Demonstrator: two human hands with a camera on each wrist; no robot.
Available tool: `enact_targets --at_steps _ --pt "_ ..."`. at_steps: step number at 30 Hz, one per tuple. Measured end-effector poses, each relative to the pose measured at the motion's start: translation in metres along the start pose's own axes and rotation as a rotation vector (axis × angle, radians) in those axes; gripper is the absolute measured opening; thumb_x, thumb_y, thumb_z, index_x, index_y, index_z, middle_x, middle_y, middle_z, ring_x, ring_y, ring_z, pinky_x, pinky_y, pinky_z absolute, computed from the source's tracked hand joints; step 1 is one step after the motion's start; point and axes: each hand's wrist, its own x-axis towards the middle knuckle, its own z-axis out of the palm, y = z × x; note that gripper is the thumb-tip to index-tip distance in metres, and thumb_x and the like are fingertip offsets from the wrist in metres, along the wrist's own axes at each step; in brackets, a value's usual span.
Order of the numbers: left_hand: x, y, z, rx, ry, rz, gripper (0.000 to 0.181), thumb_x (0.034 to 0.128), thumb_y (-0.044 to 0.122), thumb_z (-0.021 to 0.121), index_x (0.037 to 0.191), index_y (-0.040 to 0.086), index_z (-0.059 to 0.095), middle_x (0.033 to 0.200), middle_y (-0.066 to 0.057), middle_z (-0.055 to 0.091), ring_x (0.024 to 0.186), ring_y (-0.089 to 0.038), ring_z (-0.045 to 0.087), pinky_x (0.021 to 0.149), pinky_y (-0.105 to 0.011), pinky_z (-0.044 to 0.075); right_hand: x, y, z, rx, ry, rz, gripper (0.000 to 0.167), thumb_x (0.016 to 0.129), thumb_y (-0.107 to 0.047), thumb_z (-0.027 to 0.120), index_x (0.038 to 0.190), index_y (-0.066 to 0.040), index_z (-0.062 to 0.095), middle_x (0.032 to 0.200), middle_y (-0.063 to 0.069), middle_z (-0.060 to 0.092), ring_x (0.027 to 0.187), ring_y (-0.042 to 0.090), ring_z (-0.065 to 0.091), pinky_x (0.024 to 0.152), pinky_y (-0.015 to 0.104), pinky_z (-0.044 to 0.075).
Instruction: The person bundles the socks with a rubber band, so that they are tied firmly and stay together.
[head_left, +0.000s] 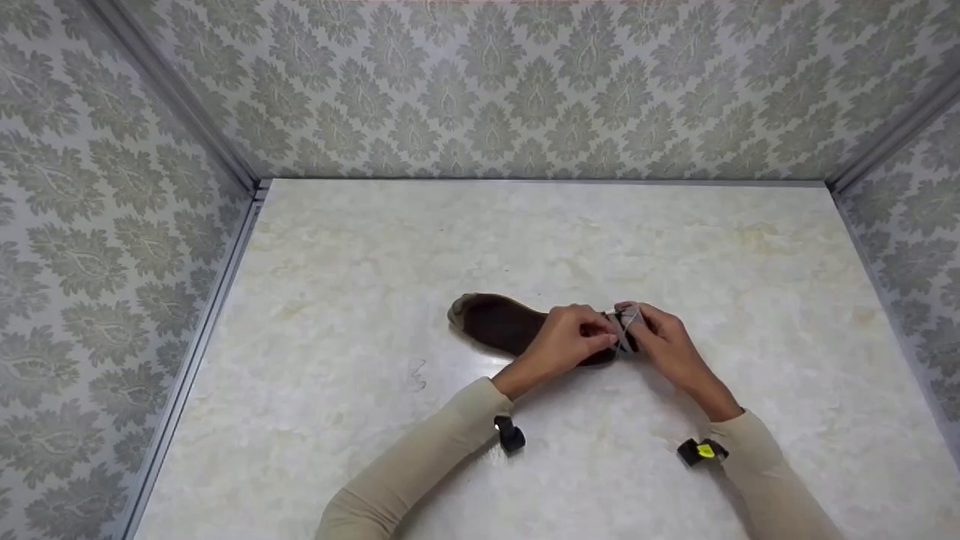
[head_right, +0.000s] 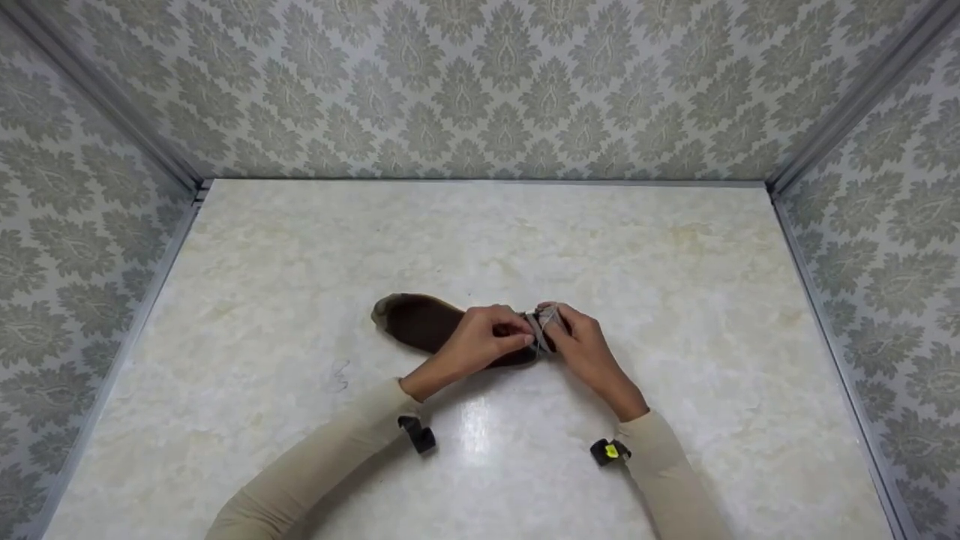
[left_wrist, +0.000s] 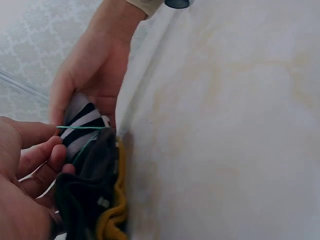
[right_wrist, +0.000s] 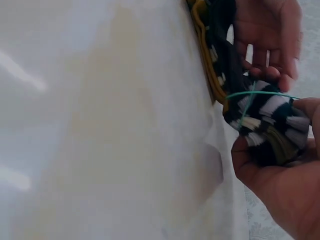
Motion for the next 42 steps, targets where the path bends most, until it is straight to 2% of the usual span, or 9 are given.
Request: enact_targets --at_steps 6,10,15,19,25,27,31,36,42 --pt "-0.001 0.001 0.009 0.05 0.054 0.023 0.005 0.0981 0.014 0.084 0.1 0.012 0.089 0.09 0.003 0.076 0.087 -0.004 0.061 0.083 -0.021 0.049 0.002 -0.004 -0.006 0.01 -0.039 0.037 0.039 0.119 -0.014 0.044 0.146 0.007 0.064 0.145 0.023 0.067 0.12 0.009 0.068 0.097 0.019 0.052" --pt "0.0 0.004 0.014 0.082 0.075 0.028 0.004 0.0965 0.016 0.086 0.098 0.013 0.089 0.085 0.005 0.073 0.084 -0.003 0.059 0.082 -0.02 0.048 0.002 -0.007 -0.007 0.032 -0.041 0.049 0.04 0.119 -0.013 0.044 0.146 0.01 0.062 0.145 0.026 0.066 0.12 0.007 0.069 0.098 0.019 0.054" --pt "0.002 0.008 0.02 0.102 0.098 -0.006 0.006 0.0962 0.019 0.087 0.094 0.013 0.089 0.086 0.006 0.075 0.083 -0.004 0.06 0.083 -0.02 0.047 -0.001 -0.01 -0.007 0.035 -0.055 0.042 0.04 0.119 -0.015 0.047 0.147 0.01 0.062 0.146 0.025 0.066 0.119 0.01 0.069 0.095 0.02 0.055" --pt "0.002 0.01 0.021 0.079 0.113 -0.055 0.005 0.097 0.018 0.086 0.094 0.015 0.089 0.087 0.009 0.078 0.082 -0.002 0.06 0.083 -0.02 0.046 -0.002 -0.008 -0.007 0.043 -0.073 0.038 0.042 0.12 -0.018 0.05 0.148 0.01 0.061 0.149 0.026 0.064 0.122 0.009 0.067 0.096 0.02 0.054" --pt "0.004 0.011 0.016 -0.153 0.157 -0.165 0.009 0.0964 0.01 0.08 0.092 0.016 0.085 0.084 0.014 0.076 0.078 -0.001 0.067 0.074 -0.02 0.054 -0.006 -0.003 -0.008 0.042 -0.082 0.026 0.04 0.117 -0.022 0.058 0.147 0.003 0.065 0.143 0.021 0.068 0.118 0.01 0.068 0.094 0.019 0.054" --pt "0.006 0.012 0.013 -0.217 0.183 -0.198 0.008 0.0963 0.011 0.08 0.092 0.016 0.085 0.085 0.014 0.076 0.079 -0.004 0.069 0.074 -0.022 0.055 -0.007 -0.002 -0.007 0.036 -0.093 0.009 0.036 0.115 -0.019 0.061 0.146 0.0 0.067 0.142 0.018 0.069 0.123 0.012 0.068 0.098 0.021 0.055" --pt "0.012 0.015 0.004 -0.31 0.223 -0.284 0.005 0.0949 0.01 0.08 0.093 0.009 0.085 0.085 0.008 0.078 0.081 -0.009 0.071 0.077 -0.026 0.056 -0.008 -0.002 -0.002 0.0 -0.119 -0.014 0.034 0.112 -0.011 0.064 0.145 -0.004 0.068 0.139 0.016 0.07 0.117 0.016 0.069 0.092 0.023 0.056" --pt "0.017 0.019 -0.001 -0.278 0.199 -0.409 0.01 0.0944 0.01 0.08 0.086 0.014 0.085 0.084 0.006 0.078 0.082 -0.011 0.071 0.078 -0.028 0.057 -0.01 -0.006 0.004 -0.058 -0.107 0.012 0.034 0.108 -0.006 0.067 0.142 -0.005 0.069 0.128 0.016 0.071 0.104 0.02 0.066 0.083 0.026 0.054" --pt "0.02 0.015 -0.004 -0.196 0.224 -0.438 0.012 0.0922 0.01 0.08 0.083 0.015 0.084 0.08 0.007 0.077 0.079 -0.009 0.068 0.076 -0.025 0.054 -0.012 -0.009 0.009 -0.175 -0.082 0.029 0.044 0.1 -0.006 0.078 0.141 -0.005 0.064 0.127 0.015 0.07 0.105 0.024 0.063 0.086 0.03 0.052"
